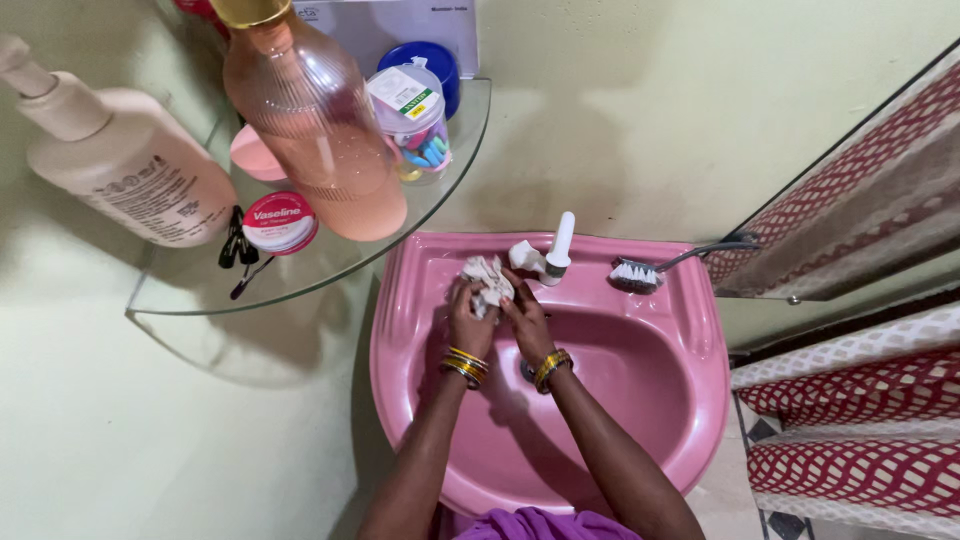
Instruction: The person wipes the interior and rim of a pink bathroom sink using a white cloth. They repeatedly wring out the cloth under the running tap and continue wiping the basin, faucet, and surrounding surfaces.
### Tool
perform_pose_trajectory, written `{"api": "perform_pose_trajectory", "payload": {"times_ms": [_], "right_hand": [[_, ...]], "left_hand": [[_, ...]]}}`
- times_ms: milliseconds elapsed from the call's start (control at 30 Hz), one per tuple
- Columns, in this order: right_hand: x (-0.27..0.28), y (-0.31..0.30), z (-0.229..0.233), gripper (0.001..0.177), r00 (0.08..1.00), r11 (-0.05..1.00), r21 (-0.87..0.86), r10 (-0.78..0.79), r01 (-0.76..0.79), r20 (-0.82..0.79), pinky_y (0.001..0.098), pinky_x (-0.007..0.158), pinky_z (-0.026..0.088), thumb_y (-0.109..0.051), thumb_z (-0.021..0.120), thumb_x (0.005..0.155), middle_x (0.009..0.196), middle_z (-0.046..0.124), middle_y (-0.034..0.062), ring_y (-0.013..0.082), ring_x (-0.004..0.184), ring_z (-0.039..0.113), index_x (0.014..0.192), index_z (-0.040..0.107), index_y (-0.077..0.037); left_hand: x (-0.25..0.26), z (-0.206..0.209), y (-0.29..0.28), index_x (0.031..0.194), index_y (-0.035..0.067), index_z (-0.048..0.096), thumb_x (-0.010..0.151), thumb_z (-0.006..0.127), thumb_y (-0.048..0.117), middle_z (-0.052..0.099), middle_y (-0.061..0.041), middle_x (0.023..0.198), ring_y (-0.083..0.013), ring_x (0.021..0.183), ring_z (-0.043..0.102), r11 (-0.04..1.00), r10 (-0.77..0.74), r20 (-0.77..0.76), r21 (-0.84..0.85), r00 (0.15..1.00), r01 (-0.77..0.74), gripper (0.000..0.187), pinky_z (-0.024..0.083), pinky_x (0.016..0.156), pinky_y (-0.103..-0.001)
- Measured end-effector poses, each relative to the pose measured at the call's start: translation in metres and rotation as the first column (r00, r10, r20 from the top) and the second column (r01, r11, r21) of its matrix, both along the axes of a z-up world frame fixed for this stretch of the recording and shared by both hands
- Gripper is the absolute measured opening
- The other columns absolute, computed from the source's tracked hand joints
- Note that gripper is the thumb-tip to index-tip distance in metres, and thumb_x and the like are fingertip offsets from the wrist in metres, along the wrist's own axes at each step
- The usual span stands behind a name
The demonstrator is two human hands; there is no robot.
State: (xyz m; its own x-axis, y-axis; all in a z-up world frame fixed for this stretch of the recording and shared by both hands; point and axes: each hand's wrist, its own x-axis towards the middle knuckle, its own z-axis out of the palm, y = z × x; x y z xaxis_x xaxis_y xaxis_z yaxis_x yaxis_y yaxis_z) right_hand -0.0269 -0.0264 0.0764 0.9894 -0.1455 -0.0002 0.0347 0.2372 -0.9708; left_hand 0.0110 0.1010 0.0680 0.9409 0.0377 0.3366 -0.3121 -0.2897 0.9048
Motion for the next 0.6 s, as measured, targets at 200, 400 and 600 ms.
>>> {"api": "perform_pose_trajectory", "payload": {"times_ms": [200,400,600], "right_hand": [[0.048,0.009,-0.005,0.056,0.981,0.843,-0.523,-0.028,0.127,0.194,0.0388,0.113,0.047,-0.011,0.065,0.094,0.146,0.053,0.0165,0.0296,0.134,0.056,0.147,0.049,-0.009],[0.058,0.027,-0.042,0.069,0.913,0.446,-0.855,0.171,0.263,0.370,0.0492,0.111,0.040,0.001,0.073,0.074,0.144,0.048,0.0259,0.0459,0.130,0.046,0.139,0.056,-0.012],[0.039,0.005,-0.050,0.064,0.991,0.487,-0.864,-0.085,0.128,0.098,0.0501,0.099,0.052,-0.009,0.068,0.096,0.135,0.052,0.0163,0.0396,0.122,0.055,0.154,0.040,-0.013]], "left_hand": [[0.032,0.033,0.073,0.131,0.005,0.061,0.073,0.083,0.009,0.049,-0.025,0.141,-0.0429,0.134,0.043,0.920,0.090,0.026,0.381,0.996,-0.093,0.063,0.036,0.112,-0.051],[0.020,0.032,0.068,0.132,0.009,0.064,0.081,0.075,0.008,0.056,-0.018,0.138,-0.0361,0.128,0.053,0.793,-0.016,-0.157,0.600,0.988,0.108,0.052,0.045,0.112,-0.047],[0.005,0.068,0.071,0.140,0.009,0.056,0.088,0.073,0.011,0.057,-0.016,0.129,-0.0349,0.120,0.056,0.798,0.125,-0.247,0.601,0.961,0.051,0.055,0.054,0.095,-0.047]]}}
